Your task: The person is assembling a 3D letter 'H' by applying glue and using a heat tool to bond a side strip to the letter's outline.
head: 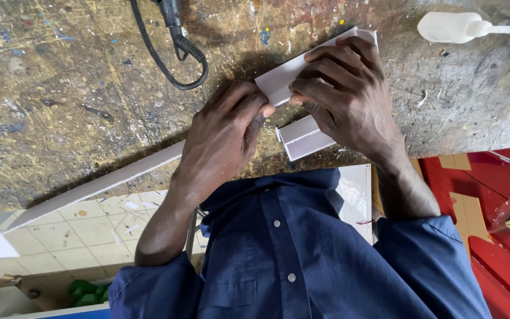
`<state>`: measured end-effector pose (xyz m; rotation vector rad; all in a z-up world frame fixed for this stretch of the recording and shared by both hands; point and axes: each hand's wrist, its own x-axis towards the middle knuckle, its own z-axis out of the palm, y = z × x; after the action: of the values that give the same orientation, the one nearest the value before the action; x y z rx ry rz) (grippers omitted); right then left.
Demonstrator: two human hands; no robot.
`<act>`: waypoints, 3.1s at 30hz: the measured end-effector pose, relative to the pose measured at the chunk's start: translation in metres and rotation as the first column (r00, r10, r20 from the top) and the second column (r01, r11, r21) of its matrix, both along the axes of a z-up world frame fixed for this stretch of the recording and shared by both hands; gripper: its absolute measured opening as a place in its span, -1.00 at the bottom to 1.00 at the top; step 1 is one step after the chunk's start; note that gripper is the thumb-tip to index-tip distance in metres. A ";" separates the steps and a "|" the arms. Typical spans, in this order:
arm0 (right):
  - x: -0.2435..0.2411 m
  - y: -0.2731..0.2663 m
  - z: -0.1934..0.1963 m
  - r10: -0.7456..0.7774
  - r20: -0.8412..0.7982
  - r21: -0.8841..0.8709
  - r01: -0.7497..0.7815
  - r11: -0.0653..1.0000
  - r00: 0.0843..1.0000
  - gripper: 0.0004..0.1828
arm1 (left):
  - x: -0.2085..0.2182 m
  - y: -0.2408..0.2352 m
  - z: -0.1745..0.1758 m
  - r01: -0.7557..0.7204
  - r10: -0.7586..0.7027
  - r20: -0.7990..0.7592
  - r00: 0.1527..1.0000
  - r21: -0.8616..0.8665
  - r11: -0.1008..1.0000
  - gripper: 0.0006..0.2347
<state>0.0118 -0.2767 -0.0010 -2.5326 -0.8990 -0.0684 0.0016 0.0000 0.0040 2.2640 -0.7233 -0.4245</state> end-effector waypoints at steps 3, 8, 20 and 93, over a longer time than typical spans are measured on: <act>0.000 0.000 0.000 -0.002 0.006 0.003 0.002 1.000 1.000 -0.90 | 0.001 0.000 0.001 -0.002 0.002 -0.003 1.000 -0.004 1.000 -0.79; 0.000 0.000 0.000 0.000 0.009 0.005 0.000 1.000 1.000 -0.91 | 0.001 -0.001 0.002 -0.009 0.009 -0.008 1.000 -0.012 1.000 -0.79; 0.001 0.001 0.001 0.008 -0.003 0.019 -0.008 1.000 1.000 -0.96 | 0.000 0.000 -0.001 0.007 -0.007 0.002 1.000 -0.001 1.000 -0.69; -0.021 -0.019 0.000 0.047 0.035 0.160 -0.052 0.986 0.998 -0.36 | -0.001 -0.009 -0.002 -0.107 0.114 0.175 0.978 -0.052 0.993 -0.76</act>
<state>-0.0090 -0.2960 -0.0013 -2.3650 -0.9287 -0.1589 0.0004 -0.0088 0.0018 2.3086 -0.6839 -0.1537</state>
